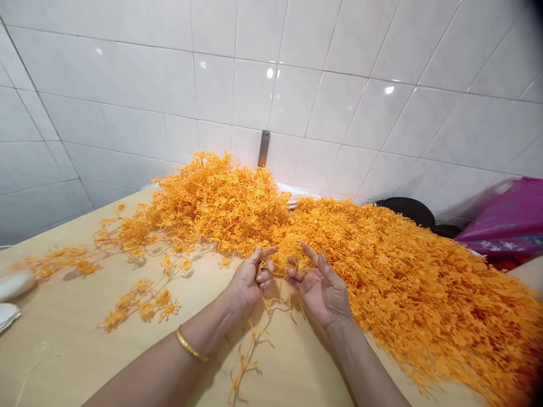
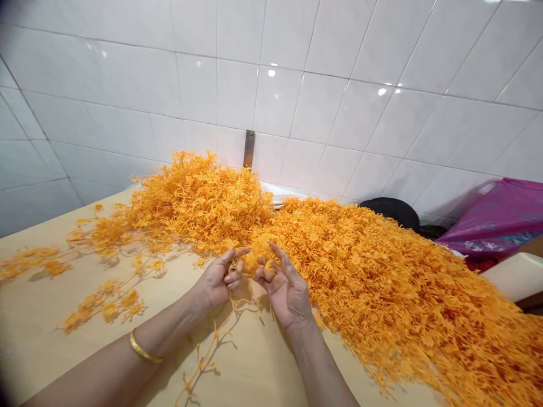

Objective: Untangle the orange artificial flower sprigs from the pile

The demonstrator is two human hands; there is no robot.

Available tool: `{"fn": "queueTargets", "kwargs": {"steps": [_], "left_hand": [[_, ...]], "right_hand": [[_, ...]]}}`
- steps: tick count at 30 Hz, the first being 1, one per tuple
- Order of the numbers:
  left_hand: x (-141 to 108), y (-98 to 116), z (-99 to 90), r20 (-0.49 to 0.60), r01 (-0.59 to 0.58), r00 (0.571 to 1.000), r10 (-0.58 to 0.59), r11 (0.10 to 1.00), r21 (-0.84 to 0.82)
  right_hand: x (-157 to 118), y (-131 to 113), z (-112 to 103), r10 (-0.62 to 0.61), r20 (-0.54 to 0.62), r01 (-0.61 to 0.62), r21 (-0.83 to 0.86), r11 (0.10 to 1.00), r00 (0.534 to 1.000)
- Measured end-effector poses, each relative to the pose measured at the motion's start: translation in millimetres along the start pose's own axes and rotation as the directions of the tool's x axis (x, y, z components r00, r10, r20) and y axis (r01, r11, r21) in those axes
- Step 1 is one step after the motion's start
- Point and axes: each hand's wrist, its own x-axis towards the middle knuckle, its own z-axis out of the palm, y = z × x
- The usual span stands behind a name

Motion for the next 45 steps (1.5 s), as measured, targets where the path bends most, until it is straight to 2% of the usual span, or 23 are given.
{"fn": "queueTargets", "kwargs": {"steps": [2,5,8,10,12,15,20,22,24,26,27,28,30,33,36,38,40,43,45], "left_hand": [[-4.2,0.9,0.6,0.082,0.002,0.997,-0.005,0.999,0.043],[-9.2,4.2,3.5,0.163,-0.015,0.987,-0.002,0.995,0.103],[-8.5,9.9,4.2,0.132,-0.060,0.990,0.049,0.994,0.087],[-5.3,13.7,2.0,0.061,-0.094,0.994,0.090,0.994,0.055],[-1.6,15.8,-1.2,-0.001,-0.119,0.993,0.119,0.991,0.060],[1.4,15.1,-4.4,-0.034,-0.132,0.990,0.138,0.981,0.139],[-2.1,8.5,-1.4,-0.001,-0.149,0.988,0.153,0.961,0.232],[-4.4,5.4,0.5,0.043,-0.152,0.988,0.146,0.946,0.286],[-6.4,2.4,1.7,0.081,-0.163,0.986,0.143,0.918,0.362],[-8.0,-0.3,2.4,0.098,-0.183,0.983,0.156,0.883,0.432],[-8.7,-1.4,2.8,0.104,-0.193,0.981,0.163,0.866,0.461],[-9.3,-2.3,3.4,0.113,-0.203,0.979,0.170,0.852,0.483],[-10.6,-3.7,4.9,0.137,-0.221,0.975,0.176,0.828,0.515],[-13.0,-5.3,8.5,0.165,-0.253,0.967,0.194,0.809,0.531],[-15.9,-7.6,12.2,0.183,-0.277,0.960,0.211,0.795,0.539],[-17.6,-9.7,14.1,0.201,-0.268,0.962,0.186,0.783,0.561],[-18.7,-12.0,15.5,0.223,-0.248,0.965,0.139,0.762,0.599],[-19.8,-15.1,17.0,0.234,-0.231,0.967,0.099,0.729,0.645],[-20.2,-16.7,17.3,0.219,-0.235,0.969,0.117,0.723,0.649]], "right_hand": [[0.5,-0.3,0.3,0.022,-0.001,-0.022,-0.037,0.999,1.000],[-0.4,-0.4,-0.1,0.080,-0.075,-0.091,-0.160,0.983,0.994],[-1.6,-0.7,-1.2,0.180,-0.090,-0.197,-0.254,0.947,0.980],[-1.5,-2.0,-3.7,0.177,-0.043,-0.182,-0.257,0.949,0.983],[-0.3,-4.8,-8.3,0.093,-0.024,-0.096,-0.235,0.967,0.995],[2.4,-11.5,-17.5,-0.048,-0.078,0.027,-0.250,0.968,0.996],[5.4,-19.5,-25.3,-0.173,-0.182,0.073,-0.453,0.888,0.968],[4.9,-19.9,-24.2,-0.302,-0.209,0.124,-0.595,0.794,0.930],[3.6,-19.8,-22.2,-0.468,-0.177,0.224,-0.700,0.678,0.866],[2.1,-20.0,-20.5,-0.576,-0.135,0.310,-0.733,0.606,0.806],[1.5,-20.3,-19.9,-0.593,-0.124,0.331,-0.731,0.597,0.795],[1.2,-20.5,-19.7,-0.586,-0.116,0.335,-0.725,0.602,0.802],[1.4,-20.5,-19.9,-0.496,-0.109,0.274,-0.722,0.635,0.861],[2.5,-17.4,-20.1,-0.225,-0.082,0.091,-0.743,0.663,0.971],[2.8,-10.4,-17.2,-0.036,-0.014,0.011,-0.785,0.620,0.999],[2.1,-5.3,-13.4,-0.003,0.010,0.010,-0.779,0.627,1.000],[1.1,-1.1,-9.6,-0.006,0.012,0.013,-0.731,0.683,1.000],[1.1,1.5,-7.9,-0.116,-0.034,0.069,-0.624,0.778,0.993],[2.4,1.2,-10.6,-0.211,-0.095,0.122,-0.566,0.815,0.973]]}}
